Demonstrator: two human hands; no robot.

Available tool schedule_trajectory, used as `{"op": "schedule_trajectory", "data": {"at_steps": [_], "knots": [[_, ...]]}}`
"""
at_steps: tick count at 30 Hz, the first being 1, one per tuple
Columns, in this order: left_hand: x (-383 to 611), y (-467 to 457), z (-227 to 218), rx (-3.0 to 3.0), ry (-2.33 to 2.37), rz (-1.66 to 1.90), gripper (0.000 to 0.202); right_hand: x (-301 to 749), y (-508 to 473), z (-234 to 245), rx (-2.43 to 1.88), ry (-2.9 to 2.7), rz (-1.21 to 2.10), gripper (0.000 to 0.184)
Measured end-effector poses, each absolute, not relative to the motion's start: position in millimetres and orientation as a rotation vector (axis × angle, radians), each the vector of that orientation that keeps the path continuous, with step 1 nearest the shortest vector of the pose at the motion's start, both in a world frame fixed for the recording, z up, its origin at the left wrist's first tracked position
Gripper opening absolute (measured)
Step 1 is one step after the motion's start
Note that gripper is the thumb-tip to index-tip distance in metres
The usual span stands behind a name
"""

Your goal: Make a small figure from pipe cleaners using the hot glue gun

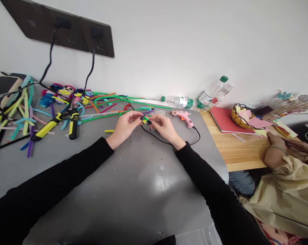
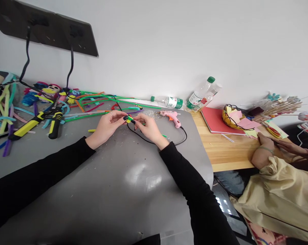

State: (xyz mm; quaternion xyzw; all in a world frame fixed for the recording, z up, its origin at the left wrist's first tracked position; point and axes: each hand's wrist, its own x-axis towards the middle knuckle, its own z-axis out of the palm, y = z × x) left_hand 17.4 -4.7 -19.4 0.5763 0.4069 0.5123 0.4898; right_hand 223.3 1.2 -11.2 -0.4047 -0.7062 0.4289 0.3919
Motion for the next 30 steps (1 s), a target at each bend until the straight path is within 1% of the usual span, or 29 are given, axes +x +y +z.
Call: {"op": "schedule_trajectory", "data": {"at_steps": [4, 21, 30], "knots": [[18.8, -5.1, -20.6, 1.461, 0.986, 1.240, 0.057, 223.7, 1.9, -13.4, -1.026, -1.824, 1.038, 0.023], [18.2, -4.6, -21.9, 1.549, 1.036, 1.220, 0.043, 222.2, -2.7, -9.7, -1.013, -1.914, 0.985, 0.020], [18.3, -3.6, -20.5, 1.362, 0.945, 1.242, 0.049, 221.6, -3.1, -6.8, -0.981, -1.839, 1.045, 0.012]]}}
